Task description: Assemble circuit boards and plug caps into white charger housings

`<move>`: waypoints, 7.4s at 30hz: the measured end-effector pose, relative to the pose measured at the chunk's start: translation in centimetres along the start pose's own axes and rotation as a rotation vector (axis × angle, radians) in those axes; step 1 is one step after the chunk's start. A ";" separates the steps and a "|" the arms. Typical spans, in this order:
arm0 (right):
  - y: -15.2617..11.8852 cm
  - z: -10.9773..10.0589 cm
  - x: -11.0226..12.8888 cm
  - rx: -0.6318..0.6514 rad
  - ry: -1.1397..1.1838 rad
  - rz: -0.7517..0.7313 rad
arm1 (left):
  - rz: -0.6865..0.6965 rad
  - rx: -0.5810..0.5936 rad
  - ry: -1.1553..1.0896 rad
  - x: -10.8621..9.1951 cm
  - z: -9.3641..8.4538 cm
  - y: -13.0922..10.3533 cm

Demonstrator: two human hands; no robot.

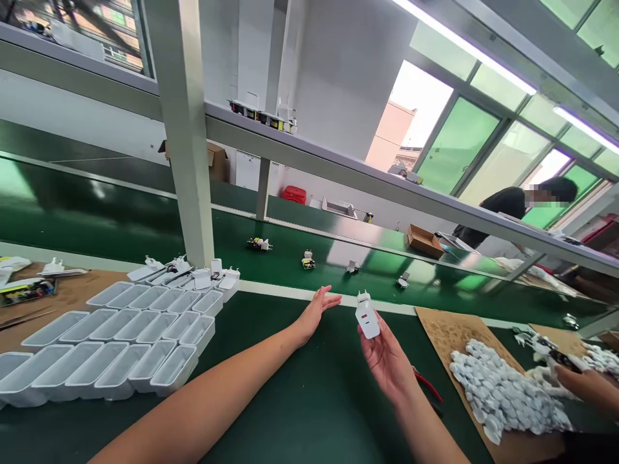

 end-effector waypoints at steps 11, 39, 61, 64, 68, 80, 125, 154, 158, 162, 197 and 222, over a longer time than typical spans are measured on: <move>7.5 -0.7 1.7 0.063 -0.811 -0.393 | 0.050 -0.066 0.041 -0.5 -0.2 -0.1; 17.4 -1.6 -3.5 0.205 -1.418 -0.678 | 0.714 0.393 1.533 -9.1 8.9 -11.6; 17.4 -1.0 -4.5 0.156 -1.464 -0.657 | 0.507 0.086 1.806 -14.5 -4.2 -23.1; 17.9 -1.5 -3.8 0.103 -1.460 -0.642 | 0.505 0.272 1.592 -12.0 0.7 -17.7; 19.9 -4.1 -0.9 -0.113 -1.464 -0.575 | 0.469 0.341 1.253 -8.7 4.0 -10.2; 27.5 -8.6 5.1 -0.603 -1.502 -0.154 | 0.293 0.394 1.025 -5.5 3.5 -6.8; -1.2 1.1 1.7 0.393 -1.208 -0.829 | 0.410 0.350 0.945 -6.1 3.7 -6.8; -2.5 1.0 1.4 0.487 -1.322 -0.824 | 0.489 0.350 0.927 -7.1 4.2 -7.1; -2.6 1.3 1.7 0.463 -1.287 -0.846 | 0.520 0.334 0.911 -7.4 4.3 -7.0; -2.8 1.5 2.0 0.476 -1.283 -0.868 | 0.529 0.336 0.907 -7.4 4.4 -7.0; -2.6 2.0 2.2 0.436 -1.218 -0.842 | 0.508 0.373 0.860 -7.3 4.2 -7.0; -3.1 1.9 2.1 0.425 -1.215 -0.849 | 0.477 0.399 0.830 -7.3 4.1 -7.1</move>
Point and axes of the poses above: each hand's wrist, its own y-axis towards the middle knuckle, its own z-axis out of the palm, x = y × z, the point moved 8 cm from there along y, towards the middle knuckle, and after that the axes turned 5 degrees about y, right-handed, at the moved point
